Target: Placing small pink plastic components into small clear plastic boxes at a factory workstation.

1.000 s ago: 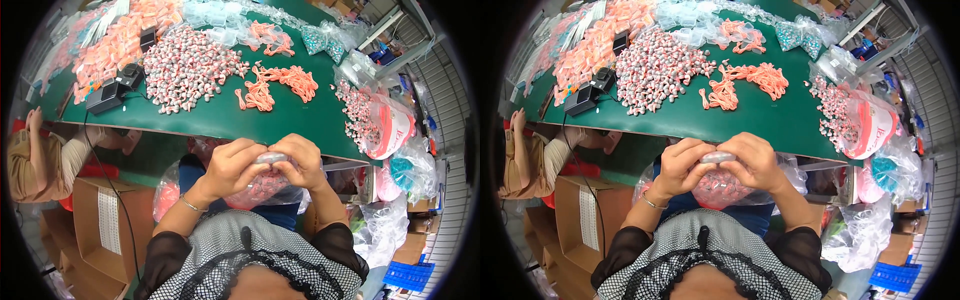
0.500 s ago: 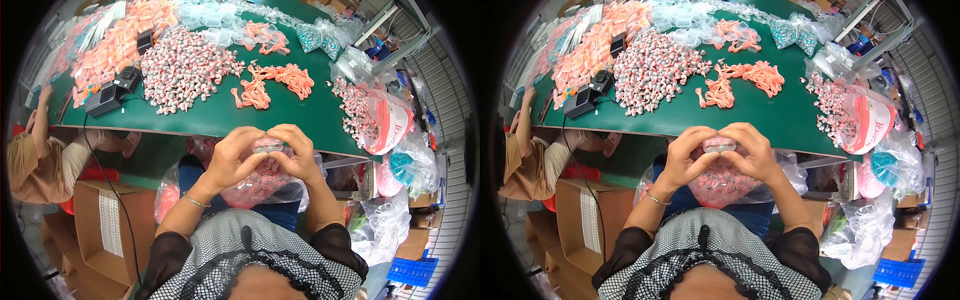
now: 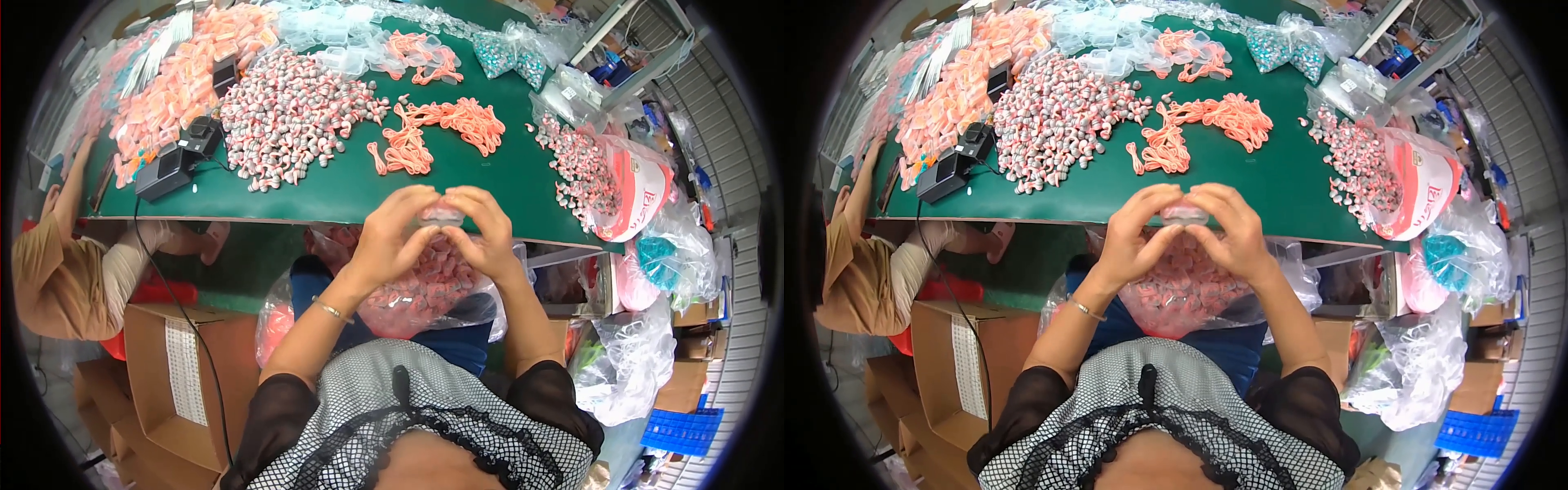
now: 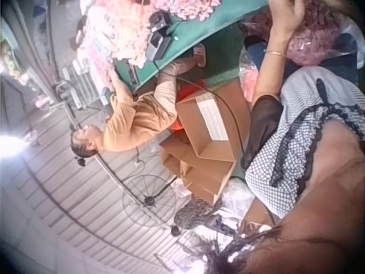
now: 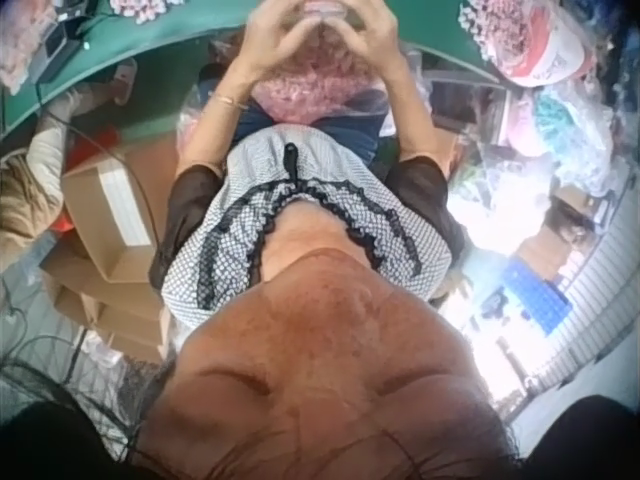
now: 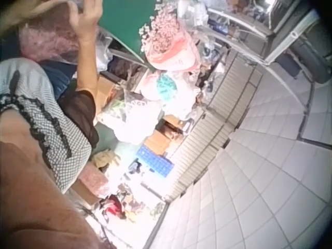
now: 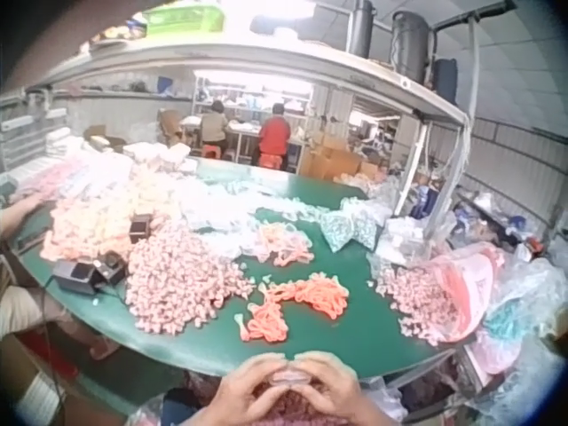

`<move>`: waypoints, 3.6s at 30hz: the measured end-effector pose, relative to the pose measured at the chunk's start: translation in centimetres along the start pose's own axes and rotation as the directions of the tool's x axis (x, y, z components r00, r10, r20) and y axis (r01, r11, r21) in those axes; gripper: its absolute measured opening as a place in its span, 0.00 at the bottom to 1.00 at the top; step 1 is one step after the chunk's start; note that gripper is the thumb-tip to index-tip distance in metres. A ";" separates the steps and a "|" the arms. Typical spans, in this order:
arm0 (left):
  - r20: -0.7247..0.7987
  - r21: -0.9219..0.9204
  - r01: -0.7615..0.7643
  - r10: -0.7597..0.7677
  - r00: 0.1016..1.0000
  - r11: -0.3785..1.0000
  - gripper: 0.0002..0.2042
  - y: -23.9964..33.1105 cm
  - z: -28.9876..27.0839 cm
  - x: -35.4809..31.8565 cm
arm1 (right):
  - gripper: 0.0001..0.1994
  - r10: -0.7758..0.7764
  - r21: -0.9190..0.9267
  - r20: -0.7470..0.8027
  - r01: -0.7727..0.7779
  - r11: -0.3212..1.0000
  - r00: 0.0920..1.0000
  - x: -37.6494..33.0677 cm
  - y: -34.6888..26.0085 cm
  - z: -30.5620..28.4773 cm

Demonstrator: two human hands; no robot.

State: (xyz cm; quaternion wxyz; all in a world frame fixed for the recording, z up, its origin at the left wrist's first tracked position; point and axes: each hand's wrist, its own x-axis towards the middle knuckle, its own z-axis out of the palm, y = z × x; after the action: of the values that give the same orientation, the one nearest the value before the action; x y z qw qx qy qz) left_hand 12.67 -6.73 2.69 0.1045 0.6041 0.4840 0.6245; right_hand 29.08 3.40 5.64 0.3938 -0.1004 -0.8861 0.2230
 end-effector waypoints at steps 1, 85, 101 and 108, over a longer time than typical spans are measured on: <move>0.033 0.028 0.006 -0.007 0.999 1.000 0.20 -0.6 0.4 0.2 | 0.20 0.010 -0.045 0.002 -0.010 0.999 1.000 -0.3 0.7 -0.1; 0.161 0.337 0.097 -0.159 0.974 0.936 0.26 -5.0 3.7 1.2 | 0.08 0.134 -0.434 -0.070 -0.151 0.888 0.988 -3.0 5.1 1.2; 0.078 0.316 0.259 -0.297 0.952 0.913 0.12 -5.2 4.9 1.8 | 0.06 0.268 -0.329 -0.077 -0.278 0.902 0.960 -3.5 5.9 1.3; 0.012 0.324 0.334 -0.356 0.934 0.885 0.10 -5.0 5.7 1.8 | 0.06 0.299 -0.217 -0.087 -0.311 0.925 0.950 -3.2 6.4 1.5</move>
State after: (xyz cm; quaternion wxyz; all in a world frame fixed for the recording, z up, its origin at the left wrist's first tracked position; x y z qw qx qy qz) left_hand 14.83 -0.19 -0.87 0.1327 0.5391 0.6735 0.4880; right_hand 30.17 7.45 -0.37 0.3633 -0.2874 -0.8687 0.1754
